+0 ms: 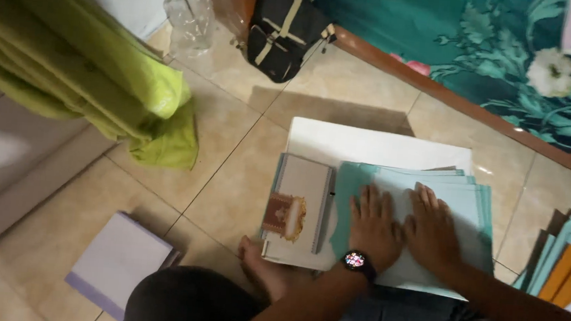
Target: Folding teal envelopes and organizing them into a white box on the floor.
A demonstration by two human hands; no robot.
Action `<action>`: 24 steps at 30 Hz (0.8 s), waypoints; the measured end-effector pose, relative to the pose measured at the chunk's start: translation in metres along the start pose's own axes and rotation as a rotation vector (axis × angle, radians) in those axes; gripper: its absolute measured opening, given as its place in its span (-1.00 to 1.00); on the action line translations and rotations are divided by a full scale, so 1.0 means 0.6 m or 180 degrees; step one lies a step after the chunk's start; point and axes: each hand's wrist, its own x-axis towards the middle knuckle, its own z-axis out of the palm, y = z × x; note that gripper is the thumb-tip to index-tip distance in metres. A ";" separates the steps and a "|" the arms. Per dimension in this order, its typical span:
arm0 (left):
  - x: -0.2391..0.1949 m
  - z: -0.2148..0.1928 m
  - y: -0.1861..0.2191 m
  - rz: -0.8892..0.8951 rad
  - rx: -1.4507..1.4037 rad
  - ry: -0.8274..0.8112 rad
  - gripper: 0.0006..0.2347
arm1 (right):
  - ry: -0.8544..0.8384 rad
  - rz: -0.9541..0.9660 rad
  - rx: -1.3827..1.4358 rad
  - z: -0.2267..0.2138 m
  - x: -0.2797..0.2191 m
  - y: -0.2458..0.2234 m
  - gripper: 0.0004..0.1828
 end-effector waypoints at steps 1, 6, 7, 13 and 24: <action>0.001 0.000 -0.001 -0.0043 0.0013 -0.0014 -0.41 | -0.0029 -0.0025 0.0028 0.013 0.000 0.007 -0.34; 0.007 -0.010 0.004 -0.0174 0.0045 -0.0430 -0.41 | -0.0649 0.0104 0.0046 0.031 0.003 0.022 -0.29; 0.008 -0.007 0.002 -0.0175 0.0044 -0.0429 -0.41 | -0.0648 0.0103 0.0046 0.034 0.002 0.021 -0.29; 0.009 0.019 -0.006 -0.0012 0.0155 -0.0096 -0.37 | -0.0071 0.0011 -0.0226 -0.006 0.004 -0.010 -0.30; 0.003 0.027 -0.004 -0.0106 0.0271 0.0448 -0.44 | 0.1093 0.0658 0.0375 0.026 -0.022 0.011 -0.74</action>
